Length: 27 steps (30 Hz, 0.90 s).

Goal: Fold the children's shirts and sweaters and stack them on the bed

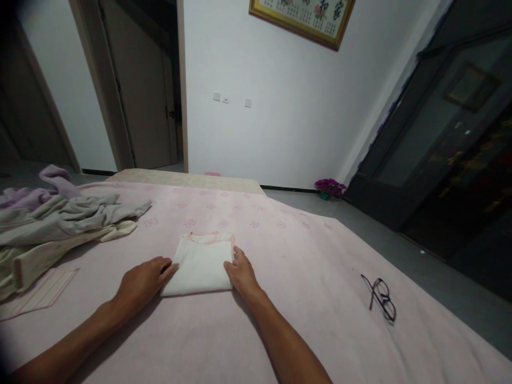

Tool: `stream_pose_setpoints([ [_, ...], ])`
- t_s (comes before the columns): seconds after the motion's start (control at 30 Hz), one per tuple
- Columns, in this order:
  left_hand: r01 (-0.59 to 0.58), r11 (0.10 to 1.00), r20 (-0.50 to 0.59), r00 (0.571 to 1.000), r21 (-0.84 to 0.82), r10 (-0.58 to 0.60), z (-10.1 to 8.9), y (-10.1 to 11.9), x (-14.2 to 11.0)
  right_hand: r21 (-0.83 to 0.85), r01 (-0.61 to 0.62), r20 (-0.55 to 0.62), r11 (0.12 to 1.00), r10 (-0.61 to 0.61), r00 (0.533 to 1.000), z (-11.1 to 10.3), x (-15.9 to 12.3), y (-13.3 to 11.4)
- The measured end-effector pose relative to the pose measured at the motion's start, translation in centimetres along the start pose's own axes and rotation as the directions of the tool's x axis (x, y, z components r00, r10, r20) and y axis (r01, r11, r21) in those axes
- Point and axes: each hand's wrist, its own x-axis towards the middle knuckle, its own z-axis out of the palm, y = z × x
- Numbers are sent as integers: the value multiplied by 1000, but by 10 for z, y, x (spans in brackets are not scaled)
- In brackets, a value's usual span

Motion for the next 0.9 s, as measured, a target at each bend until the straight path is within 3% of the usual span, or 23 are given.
stream_pose_setpoints([
  [0.1, -23, 1000, -35, 999, -11, 23, 1, 1, -4, 11, -56, -28, 998, 56, 998, 1, -4, -5],
  [0.23, -28, 985, -70, 997, -170, 17, 7, -1, -2, 45, -68, 0, 997, 68, 998, 2, -9, -13],
  [0.43, 81, 885, 116, 993, -458, -30, 14, -10, 9, 155, -74, 19, 985, 72, 997, 7, -17, -21],
  [0.67, 110, 814, 63, 994, -571, -90, 21, -14, 15, 244, -101, 55, 964, 91, 994, 5, -21, -26],
  [0.9, 104, 870, 65, 994, -482, -83, 7, -1, 5, 325, -95, 68, 941, 77, 995, 7, -26, -33],
])
